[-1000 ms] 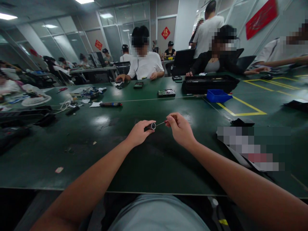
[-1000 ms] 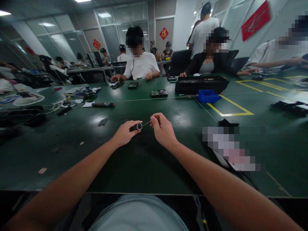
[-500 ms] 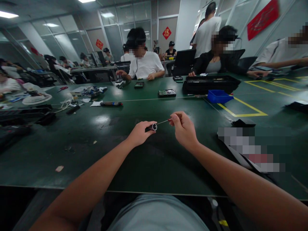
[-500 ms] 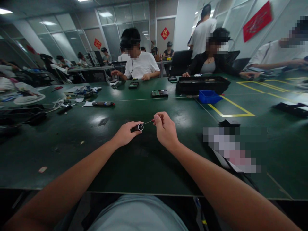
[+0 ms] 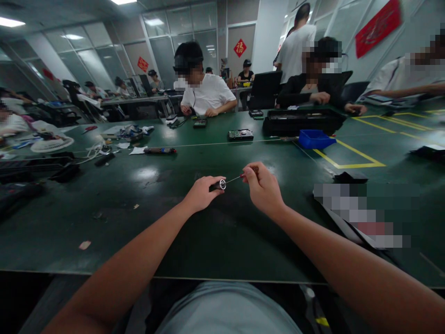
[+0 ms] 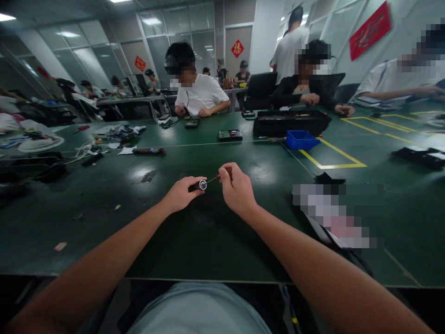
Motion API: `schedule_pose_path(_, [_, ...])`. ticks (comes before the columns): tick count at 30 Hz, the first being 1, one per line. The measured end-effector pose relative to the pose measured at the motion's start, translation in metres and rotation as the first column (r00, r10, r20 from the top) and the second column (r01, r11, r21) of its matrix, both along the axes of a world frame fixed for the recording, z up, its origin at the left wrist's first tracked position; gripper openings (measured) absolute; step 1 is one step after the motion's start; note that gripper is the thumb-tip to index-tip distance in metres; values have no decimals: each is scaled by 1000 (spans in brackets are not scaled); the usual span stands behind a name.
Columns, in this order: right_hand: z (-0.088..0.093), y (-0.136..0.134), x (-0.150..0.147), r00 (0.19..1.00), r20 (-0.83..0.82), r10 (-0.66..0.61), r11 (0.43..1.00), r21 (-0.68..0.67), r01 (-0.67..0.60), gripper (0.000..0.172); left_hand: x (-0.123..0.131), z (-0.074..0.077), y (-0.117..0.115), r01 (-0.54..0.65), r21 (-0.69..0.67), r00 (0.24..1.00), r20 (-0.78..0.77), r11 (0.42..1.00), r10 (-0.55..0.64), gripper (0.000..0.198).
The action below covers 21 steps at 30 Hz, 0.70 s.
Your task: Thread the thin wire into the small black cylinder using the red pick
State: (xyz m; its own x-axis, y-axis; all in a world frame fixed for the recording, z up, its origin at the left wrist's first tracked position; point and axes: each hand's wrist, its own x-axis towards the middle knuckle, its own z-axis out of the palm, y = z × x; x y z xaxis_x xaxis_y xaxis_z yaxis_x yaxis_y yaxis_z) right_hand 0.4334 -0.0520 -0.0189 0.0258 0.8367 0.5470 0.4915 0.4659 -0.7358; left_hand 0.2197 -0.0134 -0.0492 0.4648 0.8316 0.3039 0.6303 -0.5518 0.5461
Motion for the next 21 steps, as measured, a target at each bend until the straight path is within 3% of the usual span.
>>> schedule_pose_path(14, [2,1,2,995,56,-79,997,0,79,21,0,4,-2,-48,-42,998,35,998,49,42])
schedule_pose_path(21, [1,2,2,997,40,-65,998,-15,66,21,2,5,-1,-109,-117,945,296,987,139,37])
